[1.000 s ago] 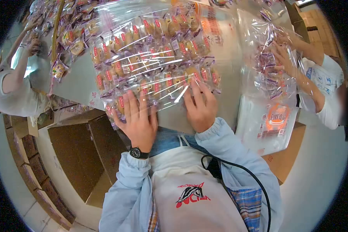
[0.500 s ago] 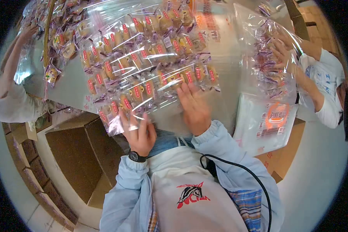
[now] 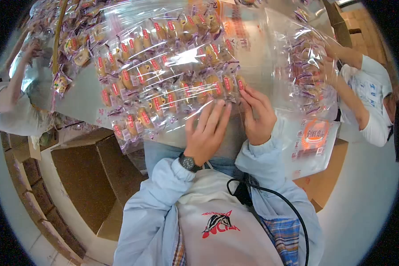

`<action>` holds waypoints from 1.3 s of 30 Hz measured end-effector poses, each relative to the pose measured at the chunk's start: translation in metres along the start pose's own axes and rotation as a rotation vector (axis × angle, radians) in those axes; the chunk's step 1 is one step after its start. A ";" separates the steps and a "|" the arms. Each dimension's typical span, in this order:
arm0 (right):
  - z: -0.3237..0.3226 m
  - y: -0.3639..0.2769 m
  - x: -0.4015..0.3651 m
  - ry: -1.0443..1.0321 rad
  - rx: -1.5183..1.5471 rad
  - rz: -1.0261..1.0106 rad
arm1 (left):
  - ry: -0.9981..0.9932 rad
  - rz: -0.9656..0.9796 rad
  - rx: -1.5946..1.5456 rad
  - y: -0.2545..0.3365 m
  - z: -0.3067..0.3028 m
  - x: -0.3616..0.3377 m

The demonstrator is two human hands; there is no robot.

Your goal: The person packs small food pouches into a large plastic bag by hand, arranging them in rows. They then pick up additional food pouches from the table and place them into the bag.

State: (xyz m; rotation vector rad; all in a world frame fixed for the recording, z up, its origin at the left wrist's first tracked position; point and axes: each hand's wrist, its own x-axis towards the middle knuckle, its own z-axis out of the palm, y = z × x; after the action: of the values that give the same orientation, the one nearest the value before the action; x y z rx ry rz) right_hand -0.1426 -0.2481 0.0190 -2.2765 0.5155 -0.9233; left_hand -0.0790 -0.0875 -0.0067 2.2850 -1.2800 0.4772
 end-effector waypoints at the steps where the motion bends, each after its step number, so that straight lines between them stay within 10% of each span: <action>1: 0.001 -0.003 -0.002 0.026 0.019 -0.014 | 0.065 -0.018 0.058 0.004 0.010 -0.001; 32: -0.001 -0.021 -0.012 0.142 -0.037 -0.027 | -0.098 -0.086 0.001 0.014 -0.004 0.024; 39: 0.007 -0.006 -0.027 0.074 0.358 0.356 | -0.090 -0.059 0.043 -0.005 -0.022 0.022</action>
State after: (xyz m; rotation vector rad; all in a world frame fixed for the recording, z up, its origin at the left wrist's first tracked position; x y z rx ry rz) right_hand -0.1547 -0.2257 0.0061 -1.7646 0.6993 -0.8426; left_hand -0.0650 -0.0879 0.0216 2.3972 -1.2521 0.3888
